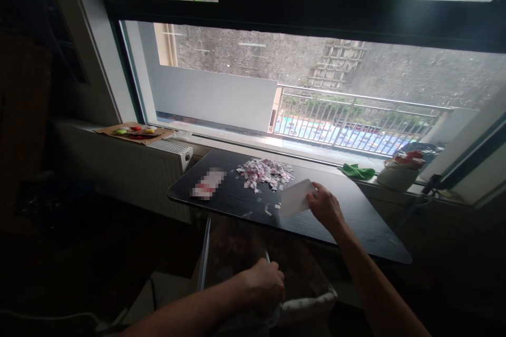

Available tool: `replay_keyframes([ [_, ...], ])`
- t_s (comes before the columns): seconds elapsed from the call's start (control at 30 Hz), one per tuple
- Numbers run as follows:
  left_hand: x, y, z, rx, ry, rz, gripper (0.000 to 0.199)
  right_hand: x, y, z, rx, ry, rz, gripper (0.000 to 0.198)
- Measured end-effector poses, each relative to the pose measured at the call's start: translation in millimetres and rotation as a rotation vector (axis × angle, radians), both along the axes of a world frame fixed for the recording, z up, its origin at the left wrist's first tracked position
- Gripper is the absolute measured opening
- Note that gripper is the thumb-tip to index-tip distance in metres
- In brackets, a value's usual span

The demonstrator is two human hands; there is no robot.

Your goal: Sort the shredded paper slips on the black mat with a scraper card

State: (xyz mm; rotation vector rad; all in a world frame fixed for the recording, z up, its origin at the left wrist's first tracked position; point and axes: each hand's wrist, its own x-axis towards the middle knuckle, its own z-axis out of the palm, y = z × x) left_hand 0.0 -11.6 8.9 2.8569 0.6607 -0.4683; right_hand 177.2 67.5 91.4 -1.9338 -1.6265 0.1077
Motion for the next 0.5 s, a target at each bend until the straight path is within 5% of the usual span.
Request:
replay_keyframes([
  [0.17, -0.1, 1.4, 1.8, -0.007, 0.039, -0.014, 0.012, -3.2, 10.9, -9.3, -0.028, 0.249, 0.048, 0.050],
  [0.37, 1.3, 3.5, -11.4, -0.001, 0.022, -0.026, 0.005, 0.5, -1.1, -21.8, 0.005, 0.074, -0.019, 0.049],
  [0.5, 4.0, 5.8, -22.7, 0.016, -0.010, -0.006, 0.018, 12.2, -0.6, -19.3, 0.057, 0.143, -0.022, 0.050],
])
